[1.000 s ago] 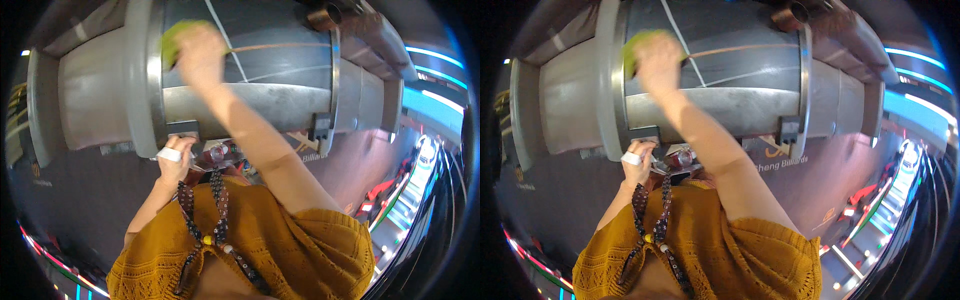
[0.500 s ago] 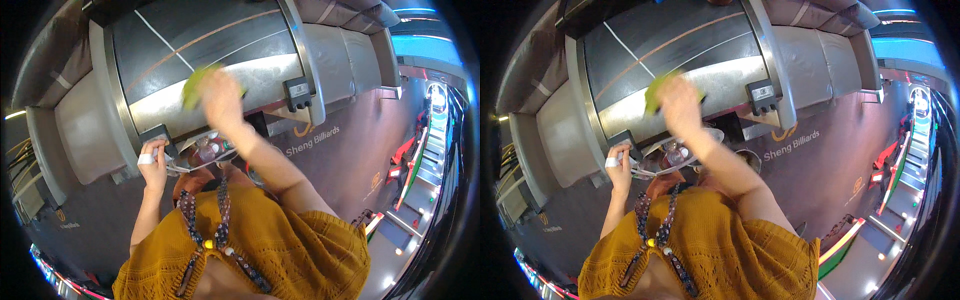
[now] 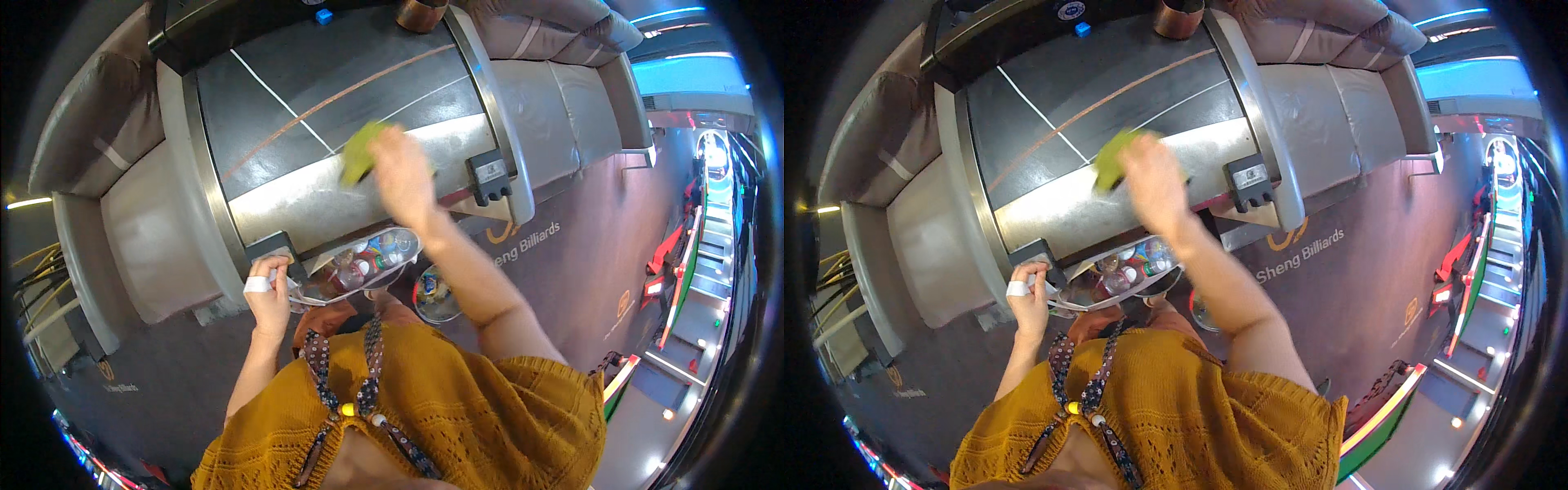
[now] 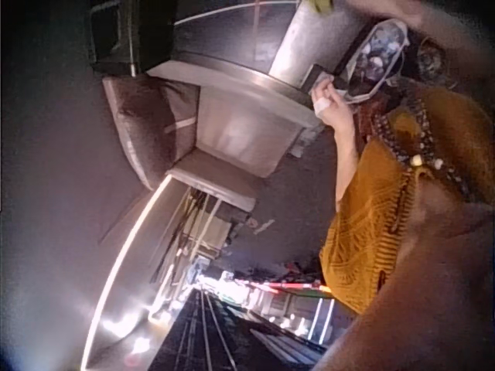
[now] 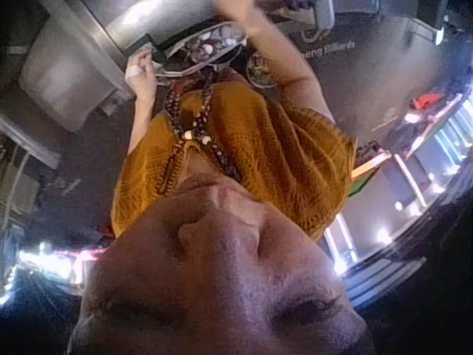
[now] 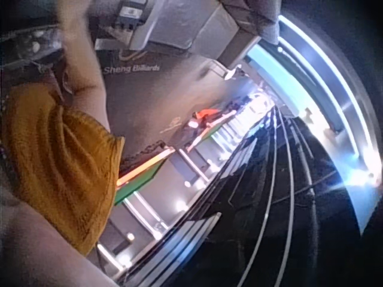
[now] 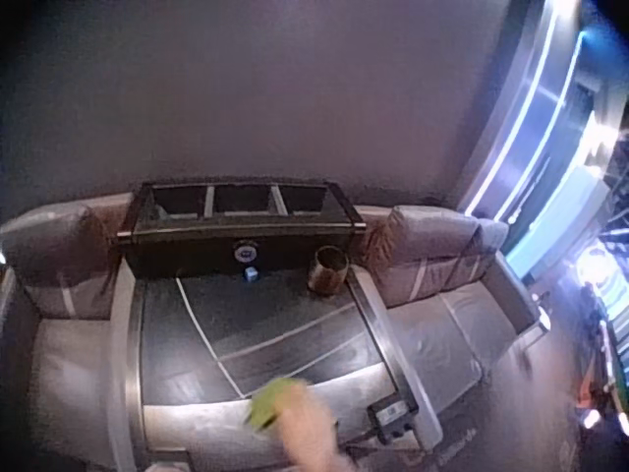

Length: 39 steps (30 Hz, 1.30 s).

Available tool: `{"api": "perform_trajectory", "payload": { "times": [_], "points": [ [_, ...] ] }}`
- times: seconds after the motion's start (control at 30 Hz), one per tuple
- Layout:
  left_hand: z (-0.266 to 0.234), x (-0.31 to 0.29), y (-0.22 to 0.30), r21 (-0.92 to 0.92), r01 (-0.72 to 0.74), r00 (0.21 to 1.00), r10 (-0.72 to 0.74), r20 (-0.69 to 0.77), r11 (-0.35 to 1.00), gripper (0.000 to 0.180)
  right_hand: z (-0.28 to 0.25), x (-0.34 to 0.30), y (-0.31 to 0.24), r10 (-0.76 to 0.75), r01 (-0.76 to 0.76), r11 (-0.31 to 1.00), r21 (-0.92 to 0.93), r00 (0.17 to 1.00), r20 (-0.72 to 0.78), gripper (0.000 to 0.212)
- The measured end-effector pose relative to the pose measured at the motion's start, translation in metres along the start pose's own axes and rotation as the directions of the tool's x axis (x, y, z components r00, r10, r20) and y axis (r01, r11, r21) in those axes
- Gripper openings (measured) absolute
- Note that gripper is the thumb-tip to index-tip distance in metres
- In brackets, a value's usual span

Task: The person cleans a table and surrounding area using a cloth and by hand, collecting items such as bottles and trash into a bag and bucket.

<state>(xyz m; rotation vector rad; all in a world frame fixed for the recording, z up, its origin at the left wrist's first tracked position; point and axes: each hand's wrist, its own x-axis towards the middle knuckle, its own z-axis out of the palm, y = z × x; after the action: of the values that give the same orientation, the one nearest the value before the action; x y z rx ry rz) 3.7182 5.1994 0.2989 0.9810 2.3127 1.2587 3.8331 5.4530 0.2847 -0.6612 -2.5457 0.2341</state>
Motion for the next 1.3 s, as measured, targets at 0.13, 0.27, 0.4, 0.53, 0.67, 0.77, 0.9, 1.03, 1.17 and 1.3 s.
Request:
{"api": "perform_trajectory", "payload": {
  "times": [0.13,0.27,0.4,0.53,0.67,0.77,0.9,1.03,1.17,1.3],
  "points": [
    [0.003,0.005,0.003,-0.005,-0.056,0.998,0.056,0.035,0.998,0.004,0.009,0.083,0.107,0.341,-0.411,0.896,-0.169,0.879,-0.332,0.028],
    [0.001,0.003,-0.008,0.039,-0.021,1.0,0.021,0.021,0.999,0.005,0.066,0.144,0.023,0.239,-0.249,0.967,-0.06,0.961,-0.14,0.013],
    [-0.005,0.004,-0.009,-0.004,-0.054,0.992,0.054,0.112,0.999,0.005,0.077,0.146,0.02,0.086,-0.093,0.996,-0.01,0.952,-0.295,0.024],
    [-0.005,0.005,-0.015,-0.019,-0.075,0.983,0.077,0.165,0.997,0.005,0.072,0.185,0.083,0.367,-0.396,0.908,-0.139,0.91,-0.195,0.028],
    [-0.005,0.001,-0.02,-0.039,0.015,0.978,-0.006,0.21,0.999,0.004,0.074,0.179,0.078,0.256,-0.274,0.961,-0.045,0.937,-0.239,0.027],
    [-0.003,0.002,-0.019,-0.026,0.018,0.977,-0.012,0.214,0.999,0.004,0.052,0.111,0.039,0.109,-0.111,0.994,0.01,0.952,-0.286,0.033],
    [-0.003,0.002,-0.021,0.004,-0.036,0.984,0.035,0.177,0.999,0.005,-0.007,0.011,0.01,0.096,-0.099,0.995,-0.015,0.988,-0.118,0.024],
    [-0.003,0.002,-0.019,-0.005,-0.081,0.988,0.081,0.128,0.997,0.005,-0.085,-0.028,0.059,0.575,-0.571,0.814,0.111,0.763,-0.295,0.021],
    [0.004,0.004,-0.019,-0.045,-0.016,0.992,0.022,0.125,0.999,0.005,-0.065,-0.038,0.127,0.5,-0.647,0.759,-0.073,0.651,-0.57,0.029],
    [0.002,0.007,-0.013,-0.171,0.165,0.983,-0.148,0.104,0.971,0.006,0.005,-0.023,0.05,0.324,-0.364,0.93,-0.04,0.868,-0.376,0.012]
  ]
}}
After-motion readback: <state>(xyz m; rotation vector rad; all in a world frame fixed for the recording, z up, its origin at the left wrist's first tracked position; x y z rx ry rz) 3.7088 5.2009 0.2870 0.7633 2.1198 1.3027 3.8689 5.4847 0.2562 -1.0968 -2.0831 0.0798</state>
